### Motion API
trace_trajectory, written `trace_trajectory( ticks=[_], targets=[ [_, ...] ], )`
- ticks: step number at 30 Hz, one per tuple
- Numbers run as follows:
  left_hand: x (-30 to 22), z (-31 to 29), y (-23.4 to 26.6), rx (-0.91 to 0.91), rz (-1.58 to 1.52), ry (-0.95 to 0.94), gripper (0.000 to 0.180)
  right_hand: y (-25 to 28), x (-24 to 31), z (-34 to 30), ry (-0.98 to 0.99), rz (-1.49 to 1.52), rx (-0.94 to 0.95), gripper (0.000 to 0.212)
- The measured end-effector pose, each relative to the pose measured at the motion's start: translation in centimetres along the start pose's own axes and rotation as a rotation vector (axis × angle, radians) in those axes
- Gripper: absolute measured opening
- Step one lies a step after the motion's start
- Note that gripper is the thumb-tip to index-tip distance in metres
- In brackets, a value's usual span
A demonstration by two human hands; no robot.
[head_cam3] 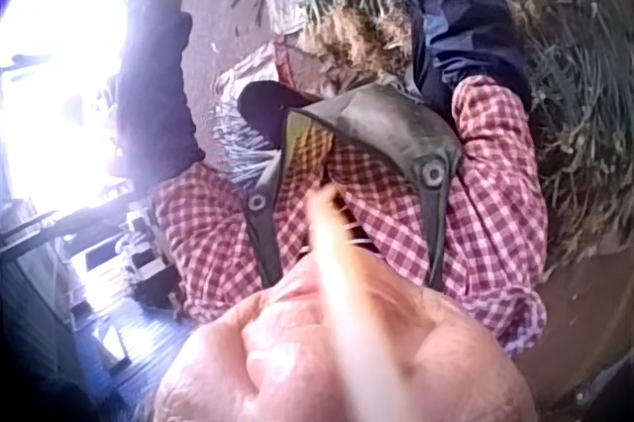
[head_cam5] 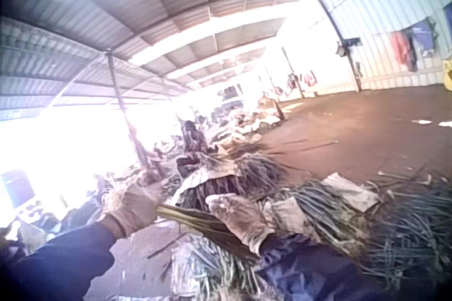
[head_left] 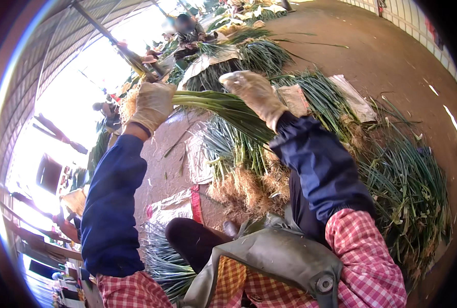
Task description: The person sorts scallions by hand, cleaning the roots and removing outer debris while sitting on the ground among large piles of green vegetables.
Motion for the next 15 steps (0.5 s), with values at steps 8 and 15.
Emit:
trace_trajectory(
  ticks=[8, 15],
  targets=[
    [1.1, 0.8, 3.8, 0.051, 0.01, -0.012, 0.011, -3.4, 3.9, 3.9, 0.171, -0.452, 0.433, 0.018],
    [1.2, 0.9, 5.5, 0.164, -0.021, -0.044, 0.011, -5.1, 5.2, 5.7, 0.232, -0.913, 0.569, 0.022]
  ],
)
Point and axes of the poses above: each hand's wrist, its own z-axis towards the middle knuckle, its own y-axis out of the back of the hand, x = y × z, the point moved 4 cm from there along z, towards the middle knuckle, and after that the axes turned 5 degrees about y, right-handed, at the moved point
